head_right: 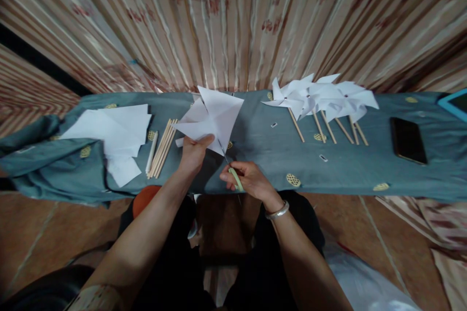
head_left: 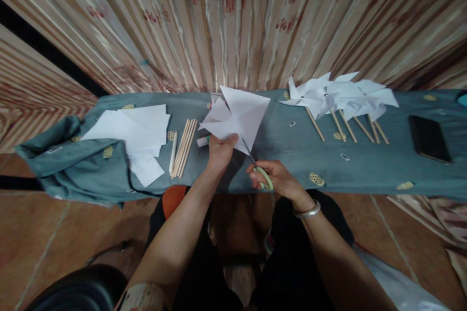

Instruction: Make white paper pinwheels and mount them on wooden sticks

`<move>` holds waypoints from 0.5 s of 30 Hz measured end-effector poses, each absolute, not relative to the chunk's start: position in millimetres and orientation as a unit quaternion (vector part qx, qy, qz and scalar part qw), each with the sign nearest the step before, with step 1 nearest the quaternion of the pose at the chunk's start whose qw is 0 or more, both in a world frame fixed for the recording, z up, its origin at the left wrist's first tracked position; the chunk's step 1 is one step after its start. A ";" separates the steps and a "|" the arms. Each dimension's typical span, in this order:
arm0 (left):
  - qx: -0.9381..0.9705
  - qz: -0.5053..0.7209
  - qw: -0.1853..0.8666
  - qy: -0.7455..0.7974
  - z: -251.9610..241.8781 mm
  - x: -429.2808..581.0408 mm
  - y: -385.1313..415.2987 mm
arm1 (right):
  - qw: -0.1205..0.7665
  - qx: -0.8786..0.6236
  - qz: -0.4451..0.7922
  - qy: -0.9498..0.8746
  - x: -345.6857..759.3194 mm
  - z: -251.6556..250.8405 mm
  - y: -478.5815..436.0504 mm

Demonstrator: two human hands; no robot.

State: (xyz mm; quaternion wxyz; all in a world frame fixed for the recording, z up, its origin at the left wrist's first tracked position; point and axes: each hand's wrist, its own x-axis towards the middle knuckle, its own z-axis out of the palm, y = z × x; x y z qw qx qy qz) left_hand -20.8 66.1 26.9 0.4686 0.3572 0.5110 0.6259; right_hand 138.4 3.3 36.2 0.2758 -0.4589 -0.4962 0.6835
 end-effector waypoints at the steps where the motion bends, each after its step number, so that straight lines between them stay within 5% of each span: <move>1: 0.356 0.626 0.470 0.511 27.2 -20.2 65.6 | 0.277 -0.461 0.682 -0.496 138.4 36.3 3.2; 15: 0.354 0.626 0.472 0.511 25.0 -20.1 66.3 | 0.283 -0.472 0.675 -0.491 136.7 37.4 3.7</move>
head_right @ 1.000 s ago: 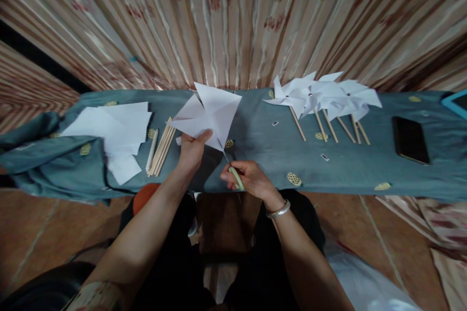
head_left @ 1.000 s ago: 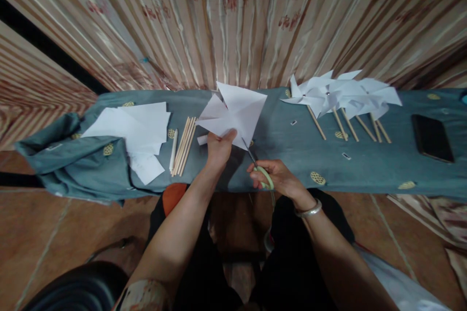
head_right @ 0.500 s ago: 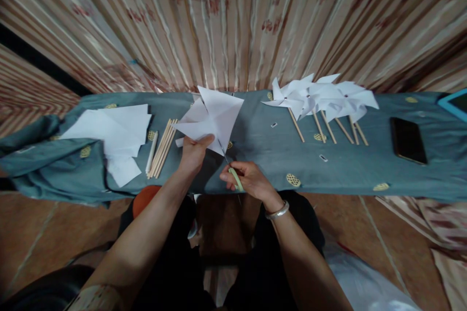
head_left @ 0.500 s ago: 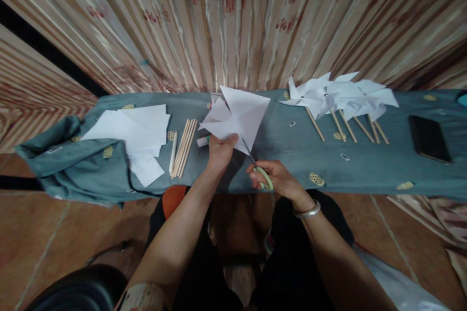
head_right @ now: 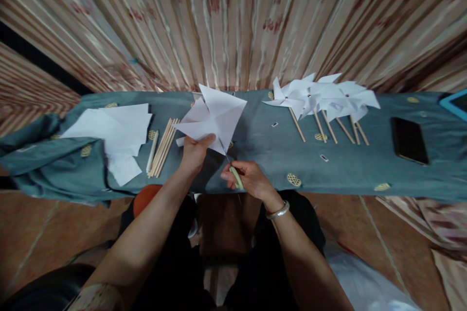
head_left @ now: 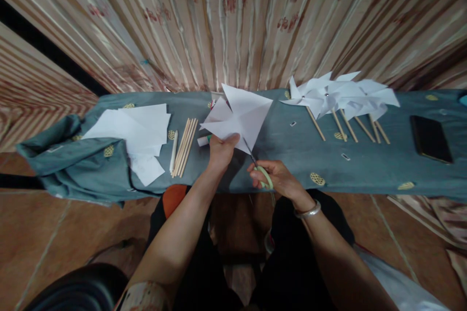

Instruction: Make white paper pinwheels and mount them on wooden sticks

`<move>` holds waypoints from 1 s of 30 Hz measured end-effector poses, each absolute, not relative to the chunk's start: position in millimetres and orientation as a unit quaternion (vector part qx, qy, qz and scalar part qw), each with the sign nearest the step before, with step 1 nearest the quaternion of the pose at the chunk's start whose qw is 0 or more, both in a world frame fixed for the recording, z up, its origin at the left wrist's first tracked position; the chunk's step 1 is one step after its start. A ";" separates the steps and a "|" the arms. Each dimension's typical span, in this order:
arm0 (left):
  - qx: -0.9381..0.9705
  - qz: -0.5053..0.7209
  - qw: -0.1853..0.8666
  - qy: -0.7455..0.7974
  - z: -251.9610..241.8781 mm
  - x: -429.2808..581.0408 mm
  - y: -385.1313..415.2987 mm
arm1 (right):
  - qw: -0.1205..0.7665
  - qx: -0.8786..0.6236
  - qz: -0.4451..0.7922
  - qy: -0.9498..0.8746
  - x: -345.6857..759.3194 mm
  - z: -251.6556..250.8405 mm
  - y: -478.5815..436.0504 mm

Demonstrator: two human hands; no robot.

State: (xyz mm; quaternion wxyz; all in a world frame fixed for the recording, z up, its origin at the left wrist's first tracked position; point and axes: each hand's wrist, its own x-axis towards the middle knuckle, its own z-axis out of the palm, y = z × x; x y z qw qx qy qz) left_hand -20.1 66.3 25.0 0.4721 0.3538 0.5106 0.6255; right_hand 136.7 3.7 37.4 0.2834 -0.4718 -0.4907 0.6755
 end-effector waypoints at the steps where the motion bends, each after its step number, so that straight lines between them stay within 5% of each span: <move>1: 0.353 0.625 0.472 0.511 25.1 -20.0 66.3 | 0.284 -0.470 0.674 -0.494 136.8 36.8 3.8; 30: 0.357 0.616 0.492 0.502 22.4 -14.8 60.8 | 0.304 -0.465 0.674 -0.487 137.5 31.5 4.0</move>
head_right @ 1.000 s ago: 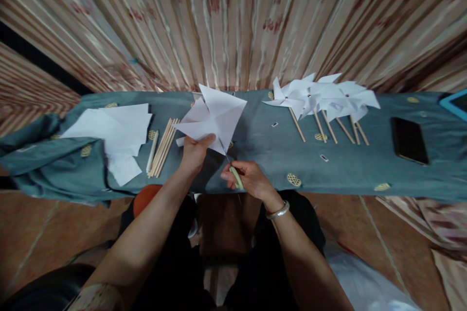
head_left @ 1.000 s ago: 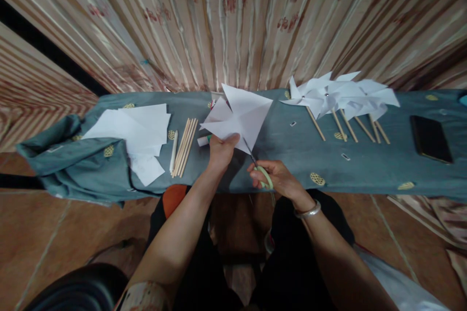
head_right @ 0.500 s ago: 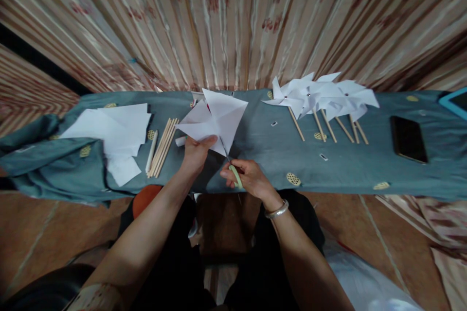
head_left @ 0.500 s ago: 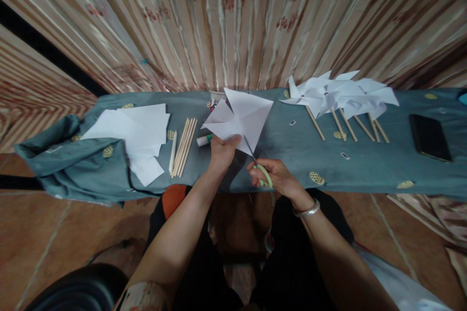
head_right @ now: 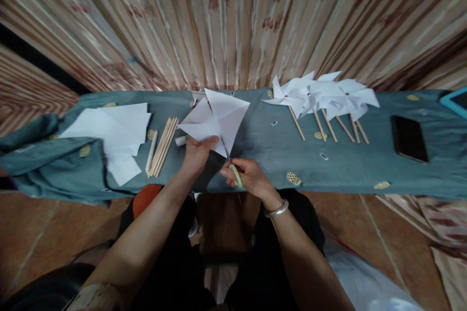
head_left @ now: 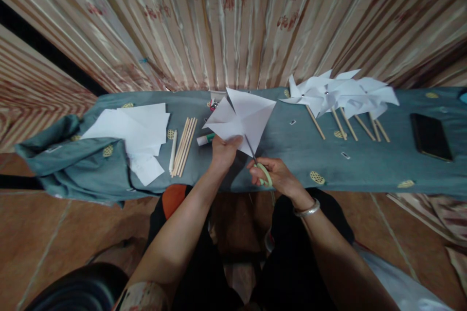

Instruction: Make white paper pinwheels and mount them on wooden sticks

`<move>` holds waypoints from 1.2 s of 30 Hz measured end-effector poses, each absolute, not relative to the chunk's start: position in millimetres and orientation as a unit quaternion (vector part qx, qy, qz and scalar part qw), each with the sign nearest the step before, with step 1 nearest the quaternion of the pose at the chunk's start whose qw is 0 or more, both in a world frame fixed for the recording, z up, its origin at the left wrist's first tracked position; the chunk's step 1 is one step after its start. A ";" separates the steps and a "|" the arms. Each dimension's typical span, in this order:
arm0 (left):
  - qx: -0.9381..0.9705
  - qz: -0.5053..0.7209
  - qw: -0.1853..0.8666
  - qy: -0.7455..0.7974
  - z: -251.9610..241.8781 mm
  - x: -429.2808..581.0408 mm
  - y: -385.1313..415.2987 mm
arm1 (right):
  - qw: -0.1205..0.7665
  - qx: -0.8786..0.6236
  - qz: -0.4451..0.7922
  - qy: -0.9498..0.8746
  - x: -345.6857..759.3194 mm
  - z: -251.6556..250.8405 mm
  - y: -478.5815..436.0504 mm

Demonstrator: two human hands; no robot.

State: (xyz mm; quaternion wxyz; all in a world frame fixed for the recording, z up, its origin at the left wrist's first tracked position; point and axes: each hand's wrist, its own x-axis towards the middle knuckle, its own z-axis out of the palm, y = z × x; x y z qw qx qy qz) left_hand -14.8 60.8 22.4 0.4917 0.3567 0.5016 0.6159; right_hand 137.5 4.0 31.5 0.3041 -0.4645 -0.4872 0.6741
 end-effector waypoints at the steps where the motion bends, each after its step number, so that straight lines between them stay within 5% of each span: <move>1: 0.356 0.613 0.493 0.504 22.5 -14.2 60.3 | 0.306 -0.465 0.673 -0.488 137.3 32.4 4.0; 36: 0.367 0.594 0.493 0.519 25.3 -11.9 57.0 | 0.296 -0.490 0.664 -0.481 134.3 40.3 4.7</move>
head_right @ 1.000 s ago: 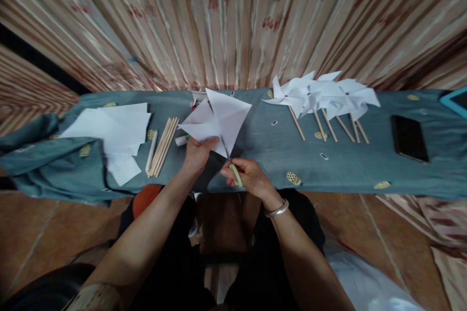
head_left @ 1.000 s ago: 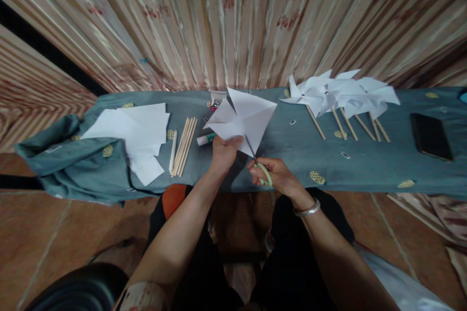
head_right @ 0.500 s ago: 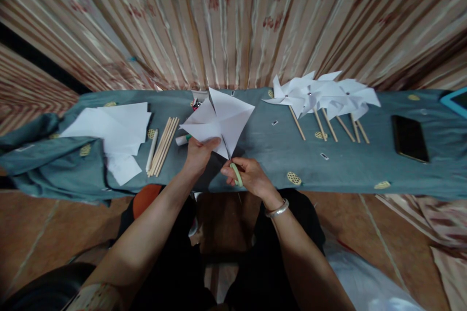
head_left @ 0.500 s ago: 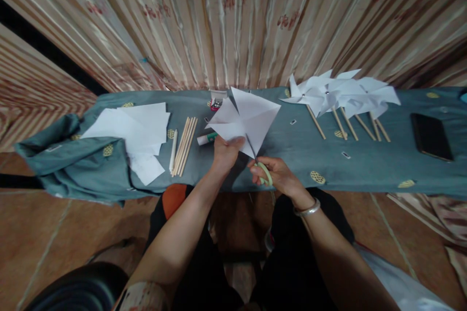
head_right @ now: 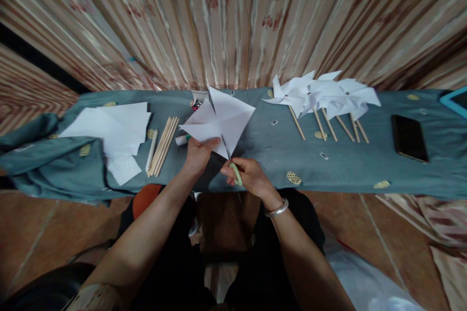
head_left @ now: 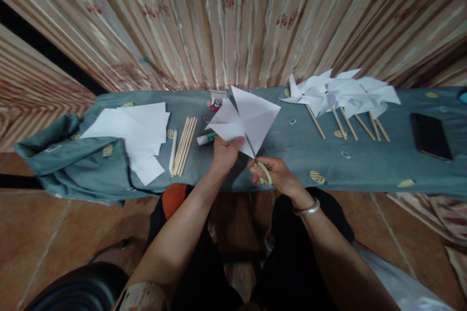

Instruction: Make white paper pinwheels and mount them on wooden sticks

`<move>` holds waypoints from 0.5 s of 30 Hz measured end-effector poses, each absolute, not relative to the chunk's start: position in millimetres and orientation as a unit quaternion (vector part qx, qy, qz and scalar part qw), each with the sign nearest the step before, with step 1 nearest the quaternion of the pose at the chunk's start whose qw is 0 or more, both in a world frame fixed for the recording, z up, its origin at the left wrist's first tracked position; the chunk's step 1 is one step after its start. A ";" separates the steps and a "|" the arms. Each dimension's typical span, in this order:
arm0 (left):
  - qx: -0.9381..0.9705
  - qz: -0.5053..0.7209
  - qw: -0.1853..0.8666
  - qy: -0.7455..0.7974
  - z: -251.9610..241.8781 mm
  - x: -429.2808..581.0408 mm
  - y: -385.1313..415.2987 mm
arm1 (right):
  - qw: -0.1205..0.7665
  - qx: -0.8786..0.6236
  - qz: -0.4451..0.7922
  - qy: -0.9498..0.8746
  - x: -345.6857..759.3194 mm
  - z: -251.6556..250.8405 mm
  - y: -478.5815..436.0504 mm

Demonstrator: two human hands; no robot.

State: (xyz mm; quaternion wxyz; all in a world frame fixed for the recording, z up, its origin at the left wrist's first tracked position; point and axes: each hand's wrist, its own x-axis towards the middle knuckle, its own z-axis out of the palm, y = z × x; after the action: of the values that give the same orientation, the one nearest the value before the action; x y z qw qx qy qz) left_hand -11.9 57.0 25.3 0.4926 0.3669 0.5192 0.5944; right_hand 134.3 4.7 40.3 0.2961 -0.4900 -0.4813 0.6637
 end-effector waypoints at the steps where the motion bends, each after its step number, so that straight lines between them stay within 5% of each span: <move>1: 0.367 0.594 0.493 0.519 25.3 -12.0 56.9 | 0.295 -0.491 0.663 -0.482 134.4 40.0 4.6; 15: 0.372 0.586 0.505 0.513 26.9 -10.2 53.2 | 0.313 -0.496 0.653 -0.480 136.1 31.1 3.7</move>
State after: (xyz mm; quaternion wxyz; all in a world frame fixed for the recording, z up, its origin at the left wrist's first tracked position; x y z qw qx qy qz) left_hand -10.2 53.2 26.9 0.5051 0.3719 0.5131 0.5858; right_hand 136.1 3.7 31.1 0.3134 -0.4958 -0.4796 0.6527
